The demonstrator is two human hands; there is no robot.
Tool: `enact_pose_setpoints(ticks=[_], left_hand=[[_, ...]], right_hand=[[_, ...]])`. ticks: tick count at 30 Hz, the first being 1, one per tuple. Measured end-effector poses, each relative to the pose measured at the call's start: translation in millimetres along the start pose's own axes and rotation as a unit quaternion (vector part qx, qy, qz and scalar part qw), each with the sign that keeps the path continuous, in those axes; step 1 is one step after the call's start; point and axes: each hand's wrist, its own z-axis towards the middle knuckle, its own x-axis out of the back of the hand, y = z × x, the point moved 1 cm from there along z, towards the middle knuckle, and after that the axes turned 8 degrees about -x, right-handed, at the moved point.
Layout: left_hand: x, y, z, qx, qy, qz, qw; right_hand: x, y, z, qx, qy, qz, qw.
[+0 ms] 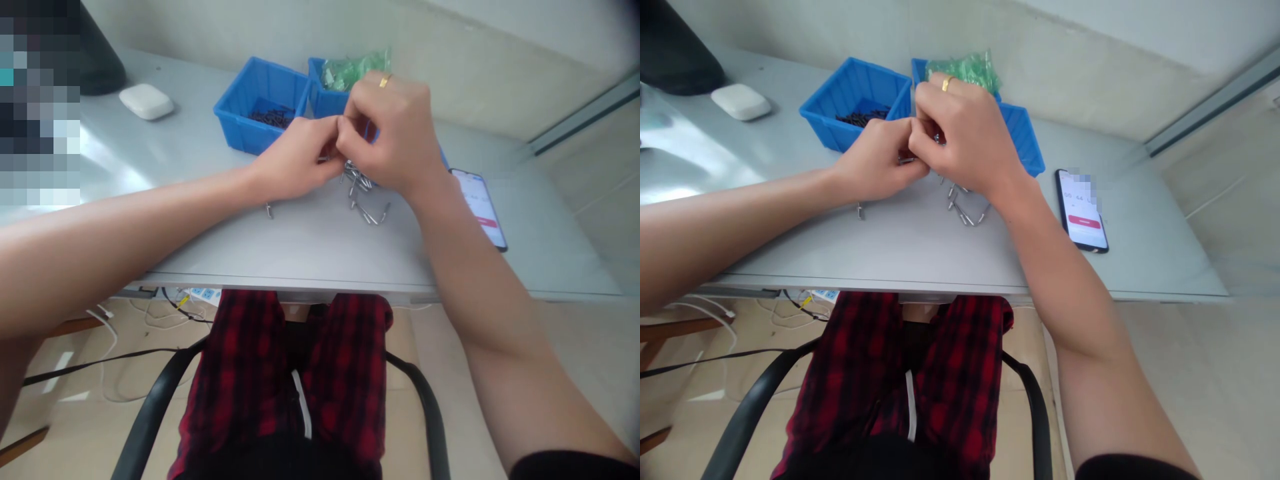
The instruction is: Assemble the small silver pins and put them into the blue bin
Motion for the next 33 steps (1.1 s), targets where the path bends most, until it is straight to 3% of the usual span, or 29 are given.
enact_pose_setpoints(ticks=[20, 26, 33], left_hand=[[-0.1, -2.4, -1.0, -0.001, -0.011, 0.013, 1.000], [1.7, 0.0, -1.1, 0.005, -0.024, 0.016, 1.000], [1.4, 0.6, -0.5, 0.004, -0.030, 0.027, 0.999]], right_hand=[[1.1, -3.4, -0.9, 0.018, 0.003, -0.040, 0.999], [5.9, -5.9, -1.2, -0.013, -0.038, -0.051, 0.998], [2.2, -4.7, -1.3, 0.005, -0.017, -0.056, 0.998]])
